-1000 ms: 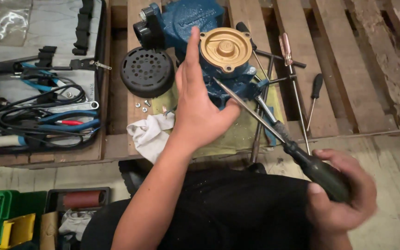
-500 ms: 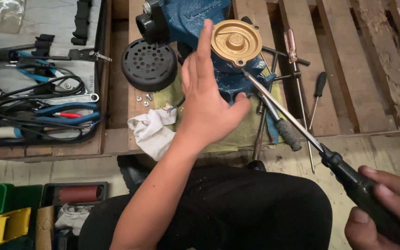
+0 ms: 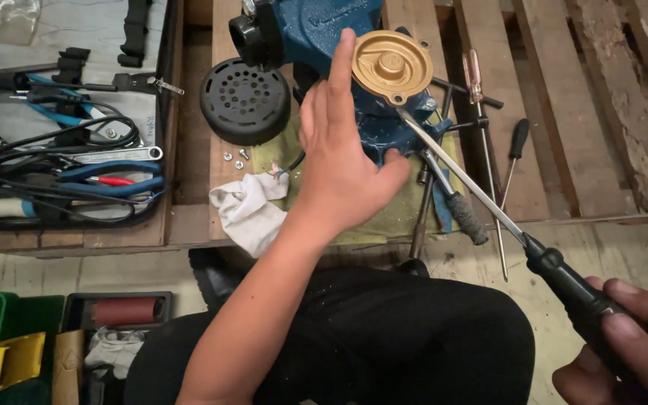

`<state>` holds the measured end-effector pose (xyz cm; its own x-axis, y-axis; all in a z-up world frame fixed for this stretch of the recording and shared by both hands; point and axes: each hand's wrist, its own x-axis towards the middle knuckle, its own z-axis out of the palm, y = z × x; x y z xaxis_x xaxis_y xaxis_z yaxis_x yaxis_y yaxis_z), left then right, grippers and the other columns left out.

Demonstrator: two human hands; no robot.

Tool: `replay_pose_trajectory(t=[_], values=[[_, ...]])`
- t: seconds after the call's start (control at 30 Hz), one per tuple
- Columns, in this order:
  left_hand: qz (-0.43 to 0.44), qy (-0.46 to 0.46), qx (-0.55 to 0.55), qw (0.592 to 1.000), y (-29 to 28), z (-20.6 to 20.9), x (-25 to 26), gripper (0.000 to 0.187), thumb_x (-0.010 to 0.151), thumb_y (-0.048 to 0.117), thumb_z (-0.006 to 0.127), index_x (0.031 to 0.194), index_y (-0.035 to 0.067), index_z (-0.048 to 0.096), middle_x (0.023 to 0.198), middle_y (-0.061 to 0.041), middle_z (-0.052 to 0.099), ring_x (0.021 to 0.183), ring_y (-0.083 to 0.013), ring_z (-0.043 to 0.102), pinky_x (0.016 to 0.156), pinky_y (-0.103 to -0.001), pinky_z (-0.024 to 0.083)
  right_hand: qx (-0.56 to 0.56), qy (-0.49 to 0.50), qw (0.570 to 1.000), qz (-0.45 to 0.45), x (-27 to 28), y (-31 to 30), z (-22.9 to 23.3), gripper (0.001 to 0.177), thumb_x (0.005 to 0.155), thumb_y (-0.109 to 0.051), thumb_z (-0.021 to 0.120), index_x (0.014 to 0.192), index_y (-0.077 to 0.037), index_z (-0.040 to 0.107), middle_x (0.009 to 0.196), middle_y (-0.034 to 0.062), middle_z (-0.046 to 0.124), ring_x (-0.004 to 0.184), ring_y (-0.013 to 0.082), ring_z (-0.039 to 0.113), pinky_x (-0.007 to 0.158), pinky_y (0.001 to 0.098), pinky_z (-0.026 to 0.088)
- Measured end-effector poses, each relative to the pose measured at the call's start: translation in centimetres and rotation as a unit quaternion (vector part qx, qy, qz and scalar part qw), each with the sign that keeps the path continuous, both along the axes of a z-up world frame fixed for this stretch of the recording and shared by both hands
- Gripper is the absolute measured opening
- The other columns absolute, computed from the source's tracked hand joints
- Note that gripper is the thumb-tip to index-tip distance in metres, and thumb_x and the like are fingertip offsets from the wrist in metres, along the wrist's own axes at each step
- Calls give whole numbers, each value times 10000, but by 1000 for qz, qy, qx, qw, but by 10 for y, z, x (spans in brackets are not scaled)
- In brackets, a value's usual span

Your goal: Removing screws from a blue water pump housing using a socket wrench and screwdriver.

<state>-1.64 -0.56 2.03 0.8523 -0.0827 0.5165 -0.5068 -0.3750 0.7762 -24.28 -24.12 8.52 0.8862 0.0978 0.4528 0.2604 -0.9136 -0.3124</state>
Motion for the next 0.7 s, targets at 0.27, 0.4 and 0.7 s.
replay_pose_trajectory(t=[0.27, 0.4, 0.7], values=[[2, 0, -5, 1000, 0, -3, 3, 1110, 814, 157, 679, 1671, 196, -24, 1743, -132, 280, 1578, -390, 389, 1354, -611, 202, 114, 78, 974, -178, 8, 37, 26, 418, 940, 49, 619, 1350, -28, 653, 911, 239, 601, 594, 305, 564, 577, 368, 398], [0, 11, -18, 1000, 3, 0, 2, 1080, 826, 146, 657, 1665, 192, -20, 1732, -150, 282, 1556, -444, 358, 1310, -607, 230, -233, 94, 966, -58, 4, 22, 31, 742, 740, -186, 731, 1466, -134, 586, 1331, 69, 710, 886, 240, 744, 683, 370, 557], [3, 37, -10, 999, 0, 1, 2, 1131, 787, 144, 671, 1654, 223, -51, 1642, -190, 385, 1527, -475, 336, 1253, -655, 201, -304, 67, 948, -69, 3, 6, 16, 661, 793, -268, 782, 1440, -243, 646, 1065, 124, 748, 716, 225, 723, 630, 353, 587]])
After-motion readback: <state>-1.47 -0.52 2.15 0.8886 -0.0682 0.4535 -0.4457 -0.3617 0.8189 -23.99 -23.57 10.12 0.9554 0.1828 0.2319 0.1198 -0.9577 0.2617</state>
